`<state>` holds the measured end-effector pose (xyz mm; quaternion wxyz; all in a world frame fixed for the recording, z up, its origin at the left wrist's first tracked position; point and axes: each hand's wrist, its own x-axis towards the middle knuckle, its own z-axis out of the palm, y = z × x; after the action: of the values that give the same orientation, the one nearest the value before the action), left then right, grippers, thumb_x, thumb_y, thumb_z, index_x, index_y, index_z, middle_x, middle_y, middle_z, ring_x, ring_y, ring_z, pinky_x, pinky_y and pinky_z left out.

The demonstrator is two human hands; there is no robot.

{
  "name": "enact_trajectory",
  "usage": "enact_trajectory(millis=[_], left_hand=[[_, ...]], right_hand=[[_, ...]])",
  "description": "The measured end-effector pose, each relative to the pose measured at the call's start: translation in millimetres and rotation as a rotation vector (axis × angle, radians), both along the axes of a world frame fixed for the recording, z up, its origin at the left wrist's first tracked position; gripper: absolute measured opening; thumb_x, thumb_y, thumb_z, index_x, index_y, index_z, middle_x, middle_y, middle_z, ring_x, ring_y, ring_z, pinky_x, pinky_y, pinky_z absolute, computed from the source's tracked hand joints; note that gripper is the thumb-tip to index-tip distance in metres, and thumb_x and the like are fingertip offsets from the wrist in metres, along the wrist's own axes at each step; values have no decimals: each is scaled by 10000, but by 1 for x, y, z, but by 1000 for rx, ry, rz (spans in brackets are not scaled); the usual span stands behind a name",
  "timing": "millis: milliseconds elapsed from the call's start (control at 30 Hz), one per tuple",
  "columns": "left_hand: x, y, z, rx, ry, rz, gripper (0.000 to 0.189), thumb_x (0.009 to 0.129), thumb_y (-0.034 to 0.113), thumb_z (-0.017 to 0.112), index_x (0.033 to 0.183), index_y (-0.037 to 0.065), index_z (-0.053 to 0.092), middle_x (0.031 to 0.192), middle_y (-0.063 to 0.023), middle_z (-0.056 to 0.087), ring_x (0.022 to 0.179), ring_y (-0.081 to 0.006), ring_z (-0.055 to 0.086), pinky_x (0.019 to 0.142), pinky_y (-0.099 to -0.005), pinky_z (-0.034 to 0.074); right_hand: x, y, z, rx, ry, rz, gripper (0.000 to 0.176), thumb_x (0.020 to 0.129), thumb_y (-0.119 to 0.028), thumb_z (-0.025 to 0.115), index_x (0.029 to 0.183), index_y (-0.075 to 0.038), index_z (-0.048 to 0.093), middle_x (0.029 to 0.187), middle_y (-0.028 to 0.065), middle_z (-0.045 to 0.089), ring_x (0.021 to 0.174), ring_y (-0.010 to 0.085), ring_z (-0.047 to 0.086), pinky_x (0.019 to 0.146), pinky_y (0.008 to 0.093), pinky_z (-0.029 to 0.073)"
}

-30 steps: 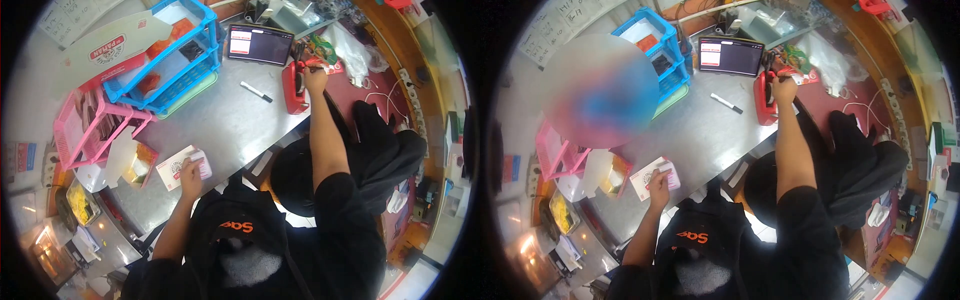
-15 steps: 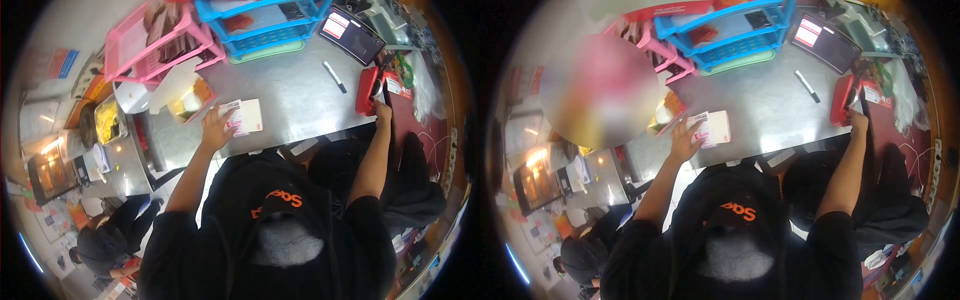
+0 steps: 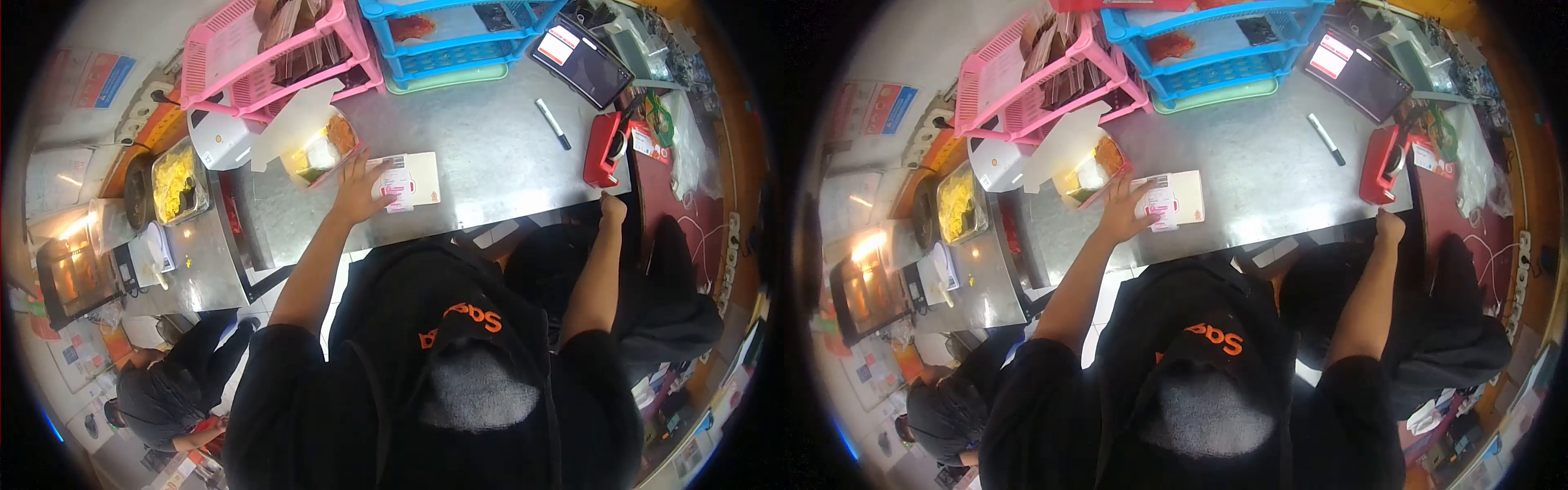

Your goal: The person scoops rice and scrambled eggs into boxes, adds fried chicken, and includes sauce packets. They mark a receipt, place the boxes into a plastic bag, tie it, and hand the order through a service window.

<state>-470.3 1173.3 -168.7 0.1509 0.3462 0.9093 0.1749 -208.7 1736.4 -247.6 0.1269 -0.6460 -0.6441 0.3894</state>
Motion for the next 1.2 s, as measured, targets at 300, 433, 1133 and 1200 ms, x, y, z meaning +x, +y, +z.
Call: enact_trajectory(millis=[300,433,1133,1200], left_hand=[[-13,-1,-3,-33,-72,-28,877,608,507,793,1388,300,450,1496,-185,236,1398,-371,154,1111,-533,143],[-17,0,-7,30,-92,-25,898,593,518,797,1391,303,445,1497,-170,244,1401,-359,150,1108,-536,149],[-84,-34,-41,475,565,-762,710,857,594,463,1377,113,426,1428,-281,315,1267,-429,366,1031,-538,294],[-88,-33,-36,488,569,-715,694,852,565,483,1363,98,433,1414,-278,329,1249,-421,381,1019,-533,305]], right_hand=[[-149,-259,82,65,237,1083,175,853,-170,616,803,-2,609,729,131,613,687,222,597,648,360,474],[-226,-384,70,107,60,1518,188,771,-300,678,811,-117,662,762,110,662,716,269,641,657,394,495],[-194,-410,45,758,-216,1316,554,778,-284,640,1305,-339,480,1297,82,466,1309,281,371,1099,670,109],[-197,-398,45,709,-263,1166,630,722,-324,689,1310,-350,463,1280,80,468,1310,278,367,1095,661,126]])
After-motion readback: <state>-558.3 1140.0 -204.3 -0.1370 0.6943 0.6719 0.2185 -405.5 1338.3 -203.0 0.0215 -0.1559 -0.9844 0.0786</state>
